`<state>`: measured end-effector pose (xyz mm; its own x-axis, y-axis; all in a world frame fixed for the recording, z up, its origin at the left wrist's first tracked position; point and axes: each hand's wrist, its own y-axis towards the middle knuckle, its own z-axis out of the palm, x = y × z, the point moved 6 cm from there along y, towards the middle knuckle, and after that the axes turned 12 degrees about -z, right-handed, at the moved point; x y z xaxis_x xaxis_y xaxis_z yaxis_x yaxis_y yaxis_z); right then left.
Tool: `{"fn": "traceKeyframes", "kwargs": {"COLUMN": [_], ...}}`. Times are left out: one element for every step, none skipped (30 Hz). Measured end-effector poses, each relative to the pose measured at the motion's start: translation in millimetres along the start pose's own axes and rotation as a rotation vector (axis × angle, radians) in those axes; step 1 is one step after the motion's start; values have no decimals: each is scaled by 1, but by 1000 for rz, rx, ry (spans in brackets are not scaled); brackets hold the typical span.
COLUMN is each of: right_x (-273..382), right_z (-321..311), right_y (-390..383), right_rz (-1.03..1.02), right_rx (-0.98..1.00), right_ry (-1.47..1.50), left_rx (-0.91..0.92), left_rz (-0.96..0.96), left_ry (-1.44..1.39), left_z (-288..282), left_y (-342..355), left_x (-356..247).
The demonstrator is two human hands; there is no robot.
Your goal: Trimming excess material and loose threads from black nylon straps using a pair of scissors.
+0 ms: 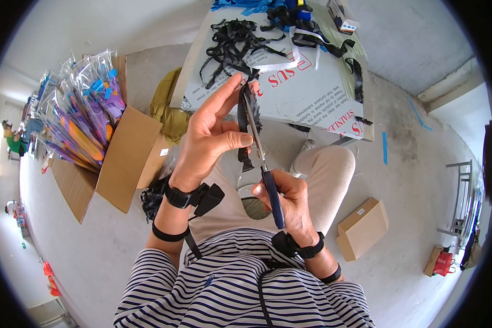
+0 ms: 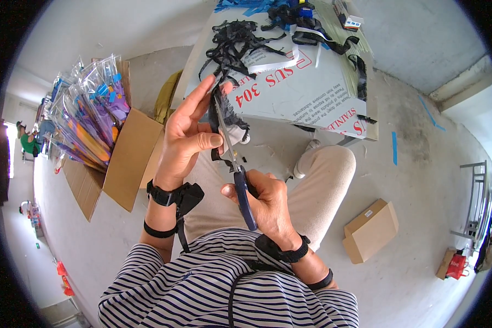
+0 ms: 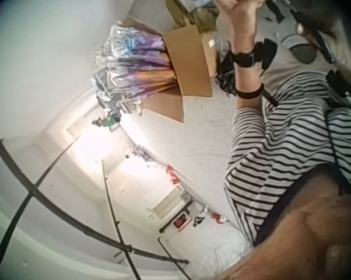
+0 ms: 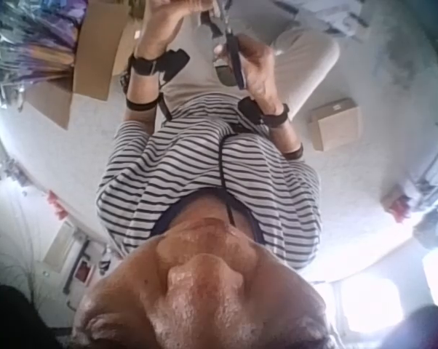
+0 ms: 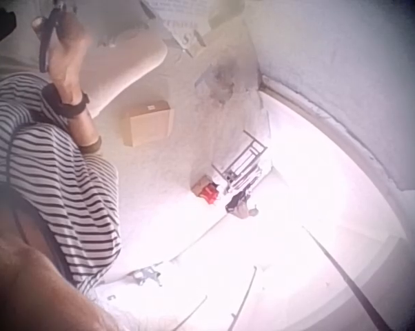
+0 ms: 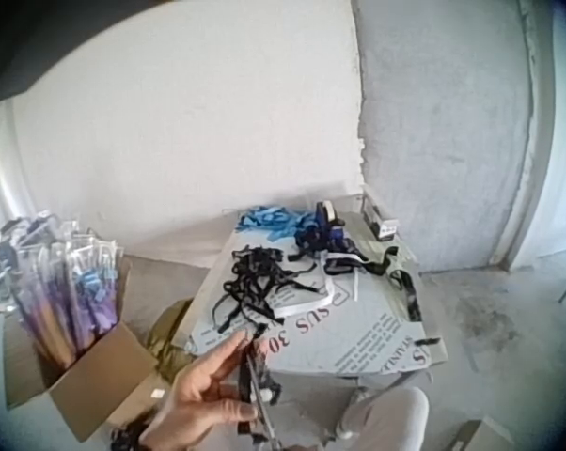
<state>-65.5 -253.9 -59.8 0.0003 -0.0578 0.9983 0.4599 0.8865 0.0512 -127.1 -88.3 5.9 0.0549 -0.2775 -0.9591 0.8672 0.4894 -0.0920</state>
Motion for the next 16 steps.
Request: {"fn": "traceKeyframes", "kwargs": {"right_x": [0, 0, 6, 12, 13, 16, 18, 19, 22, 25, 25, 25, 25, 25, 24, 24], "right_z": [0, 1, -2, -5, -5, -6, -8, -8, -9, -9, -9, -9, -9, -10, -11, -11], "right_y": [0, 1, 3, 4, 4, 4, 4, 4, 4, 4, 4, 4, 3, 3, 3, 3], "right_rz": [6, 5, -97, -199, -199, -237, -273, -273, -293, -315, -317, -327, -336, -335, -323, -311], "right_rx": [-10, -10, -72, -135, -135, -136, -139, -140, -145, -148, -147, -145, -146, -146, -144, -141], "right_ry": [-6, -6, -114, -222, -222, -297, -374, -375, -416, -455, -454, -465, -477, -478, -487, -495], "left_rx": [-27, -28, -65, -101, -102, -151, -198, -197, -231, -267, -248, -249, -227, -204, -185, -167], "left_rz": [-2, -1, 24, 48, 49, 50, 52, 52, 73, 96, 111, 111, 67, 22, 29, 37], "left_ry": [-9, -8, 25, 57, 58, 96, 134, 133, 150, 169, 152, 153, 85, 17, -4, -23], "left_z": [0, -1, -4, -7, -7, -9, -12, -13, -15, -18, -18, -18, -17, -17, -18, -21], "left_y": [0, 1, 2, 3, 4, 4, 5, 7, 9, 10, 11, 10, 10, 10, 11, 13], "left_x": [0, 2, 5, 6, 5, 3, 2, 2, 0, -3, -5, -6, -4, -2, 0, 3]}}
